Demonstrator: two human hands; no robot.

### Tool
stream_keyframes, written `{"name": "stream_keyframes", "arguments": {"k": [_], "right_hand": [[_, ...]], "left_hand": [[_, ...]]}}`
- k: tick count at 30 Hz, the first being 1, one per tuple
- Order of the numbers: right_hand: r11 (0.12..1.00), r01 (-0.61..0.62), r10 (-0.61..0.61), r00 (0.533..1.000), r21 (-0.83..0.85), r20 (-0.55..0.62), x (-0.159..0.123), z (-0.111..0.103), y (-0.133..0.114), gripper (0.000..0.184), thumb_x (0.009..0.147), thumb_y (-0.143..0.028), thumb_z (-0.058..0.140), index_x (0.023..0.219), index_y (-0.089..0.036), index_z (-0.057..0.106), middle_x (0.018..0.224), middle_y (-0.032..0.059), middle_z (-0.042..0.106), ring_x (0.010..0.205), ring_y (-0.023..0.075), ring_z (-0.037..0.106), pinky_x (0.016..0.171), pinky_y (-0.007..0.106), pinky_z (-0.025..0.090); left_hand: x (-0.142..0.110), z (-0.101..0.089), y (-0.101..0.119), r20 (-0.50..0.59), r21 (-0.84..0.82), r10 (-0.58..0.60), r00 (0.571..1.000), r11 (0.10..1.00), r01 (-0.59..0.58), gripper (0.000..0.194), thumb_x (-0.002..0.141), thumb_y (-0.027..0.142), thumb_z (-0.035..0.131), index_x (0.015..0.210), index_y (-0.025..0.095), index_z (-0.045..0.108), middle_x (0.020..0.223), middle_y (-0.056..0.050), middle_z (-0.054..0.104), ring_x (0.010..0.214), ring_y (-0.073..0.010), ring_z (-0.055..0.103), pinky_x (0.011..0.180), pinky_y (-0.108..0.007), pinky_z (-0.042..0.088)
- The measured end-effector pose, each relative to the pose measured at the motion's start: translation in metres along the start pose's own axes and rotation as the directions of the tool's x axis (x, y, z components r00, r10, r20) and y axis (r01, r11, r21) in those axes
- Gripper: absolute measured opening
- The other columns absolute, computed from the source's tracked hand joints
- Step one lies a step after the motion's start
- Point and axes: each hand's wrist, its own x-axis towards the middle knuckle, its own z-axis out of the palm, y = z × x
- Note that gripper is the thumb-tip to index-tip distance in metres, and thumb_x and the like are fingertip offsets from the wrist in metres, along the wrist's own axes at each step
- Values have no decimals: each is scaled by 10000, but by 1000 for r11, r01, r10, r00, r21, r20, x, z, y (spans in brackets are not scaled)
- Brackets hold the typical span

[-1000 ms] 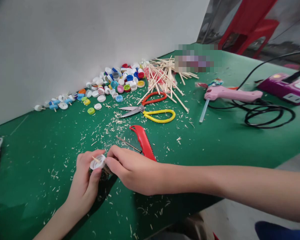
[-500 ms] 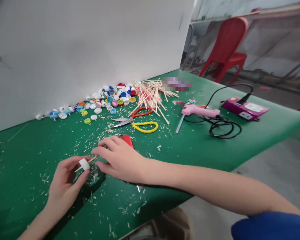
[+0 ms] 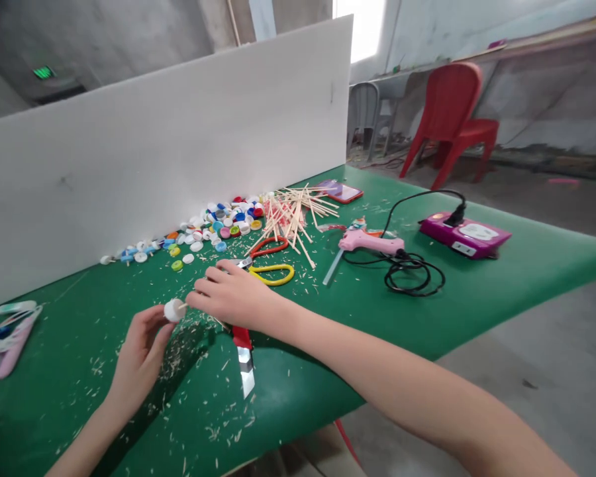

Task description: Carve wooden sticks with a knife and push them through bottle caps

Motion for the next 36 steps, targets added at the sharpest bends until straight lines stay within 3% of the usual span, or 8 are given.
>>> {"name": "stream_keyframes", "arguments": {"k": [5, 10, 12, 14, 17, 22, 30, 36], "right_hand": [[999, 12, -13, 1000, 45, 7, 0, 5, 4, 212, 984, -144, 380, 1060, -199, 570, 967, 17, 561, 897, 144, 415, 937, 333, 308], [984, -102, 91, 993, 144, 80, 7, 4, 3, 327, 1041, -360, 294, 1102, -228, 587, 1007, 15, 593, 948, 147, 444, 926, 316, 332], [953, -295, 278, 942, 71, 189, 7, 2, 11, 408, 1045, -402, 234, 1208, -230, 566, 1112, 36, 589, 1028, 162, 463, 937, 320, 343], [872, -485, 486, 837, -72, 252, 3, 1, 25, 440, 1038, -373, 226, 1294, -186, 531, 1240, 88, 542, 1135, 208, 453, 1002, 360, 327], [800, -575, 598, 742, -170, 304, -11, 8, 48, 453, 996, -351, 346, 1285, -61, 541, 1277, 205, 500, 1200, 328, 435, 1014, 456, 334], [842, -511, 529, 717, -174, 454, -24, 23, 64, 440, 984, -401, 415, 1295, -127, 563, 1292, 146, 521, 1202, 289, 464, 1067, 440, 332], [819, -520, 562, 636, -245, 528, -21, 24, 66, 407, 944, -420, 542, 1250, -152, 544, 1250, 105, 528, 1110, 196, 536, 951, 427, 477], [798, -542, 584, 583, -264, 565, -20, 22, 71, 444, 943, -447, 533, 1280, -158, 528, 1291, 114, 504, 1149, 213, 515, 980, 449, 455]], "left_hand": [[6, -3, 9, 15, 160, 99, 995, 982, -100, 275, 962, 414, 407, 982, 213, 593, 967, -52, 667, 843, -166, 614, 766, -293, 507], [8, -5, 12, 5, 168, 152, 988, 974, -151, 254, 955, 363, 426, 849, 200, 588, 853, -25, 640, 788, -151, 568, 748, -263, 453], [7, -7, 11, -28, 140, 74, 997, 988, -69, 265, 955, 383, 421, 869, 196, 587, 846, -16, 615, 766, -144, 550, 716, -254, 433], [7, -9, 9, -46, 103, -25, 999, 994, 30, 278, 952, 410, 418, 904, 196, 589, 872, -16, 608, 764, -144, 541, 680, -248, 412], [7, -12, 7, -28, 53, -118, 993, 991, 119, 284, 950, 419, 406, 923, 203, 588, 916, -16, 625, 783, -147, 542, 689, -252, 401], [9, -14, 0, -10, 48, -120, 993, 992, 120, 296, 944, 423, 392, 901, 206, 587, 909, -19, 634, 785, -154, 545, 693, -261, 385], [8, -12, -4, 22, 64, -53, 998, 997, 52, 293, 940, 404, 391, 872, 205, 594, 900, -28, 628, 758, -156, 519, 720, -274, 382], [8, -11, -4, 31, 87, -22, 999, 996, 19, 278, 941, 392, 401, 880, 202, 596, 878, -20, 615, 749, -150, 516, 694, -260, 361]]}}
